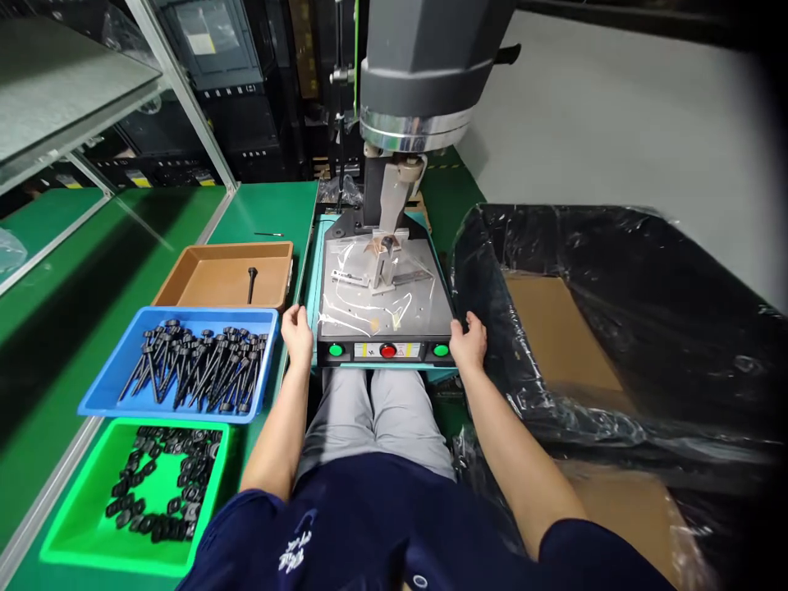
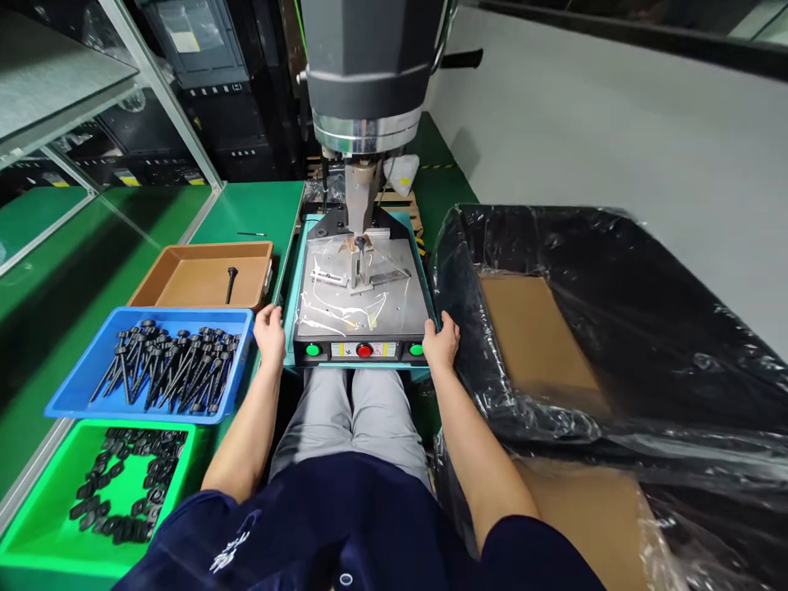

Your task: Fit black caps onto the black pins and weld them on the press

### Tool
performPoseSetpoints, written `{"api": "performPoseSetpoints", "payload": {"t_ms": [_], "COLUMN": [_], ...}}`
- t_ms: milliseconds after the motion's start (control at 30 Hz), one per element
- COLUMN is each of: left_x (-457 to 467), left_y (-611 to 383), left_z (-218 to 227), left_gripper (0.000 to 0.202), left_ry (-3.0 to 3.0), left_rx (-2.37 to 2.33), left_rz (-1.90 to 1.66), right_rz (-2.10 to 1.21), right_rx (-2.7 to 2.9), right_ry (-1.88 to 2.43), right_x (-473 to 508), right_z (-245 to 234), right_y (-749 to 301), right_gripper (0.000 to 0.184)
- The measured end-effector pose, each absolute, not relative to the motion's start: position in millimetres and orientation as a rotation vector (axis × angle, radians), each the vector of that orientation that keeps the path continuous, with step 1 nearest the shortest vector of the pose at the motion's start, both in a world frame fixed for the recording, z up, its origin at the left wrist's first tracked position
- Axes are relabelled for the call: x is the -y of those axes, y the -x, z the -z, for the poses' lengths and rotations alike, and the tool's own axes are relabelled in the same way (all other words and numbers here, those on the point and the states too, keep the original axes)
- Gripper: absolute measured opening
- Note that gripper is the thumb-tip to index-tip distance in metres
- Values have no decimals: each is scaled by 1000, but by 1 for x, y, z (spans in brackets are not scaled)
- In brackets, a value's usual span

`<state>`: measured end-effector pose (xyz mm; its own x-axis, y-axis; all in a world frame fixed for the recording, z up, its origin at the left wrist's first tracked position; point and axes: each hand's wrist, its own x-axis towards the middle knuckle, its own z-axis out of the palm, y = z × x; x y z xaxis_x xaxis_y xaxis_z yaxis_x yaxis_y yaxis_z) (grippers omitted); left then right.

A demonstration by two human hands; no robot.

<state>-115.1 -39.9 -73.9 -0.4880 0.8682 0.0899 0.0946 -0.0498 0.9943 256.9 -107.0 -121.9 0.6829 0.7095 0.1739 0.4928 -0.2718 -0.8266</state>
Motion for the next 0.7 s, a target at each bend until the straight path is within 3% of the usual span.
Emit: {"api": "performPoseSetpoints", "payload": {"t_ms": [100,267,700], "left_x": [94,119,112], "left_y": [110,104,109], "left_z": [107,134,148], "left_gripper": [37,64,58], "left_ry": [-1107,-1356,-1437], "left_rx": [-1670,-1622,-1727], "left_rz": [-1459,-1225,-1252], "right_rz": [-462,-568,-461], "right_rx": [997,1144,1083], "right_ry": [1933,1827,1825], "right_x": [141,163,165], "right_z": [147,168,187], "right_y": [-259,-264,-256], "right_gripper": [66,85,83]}}
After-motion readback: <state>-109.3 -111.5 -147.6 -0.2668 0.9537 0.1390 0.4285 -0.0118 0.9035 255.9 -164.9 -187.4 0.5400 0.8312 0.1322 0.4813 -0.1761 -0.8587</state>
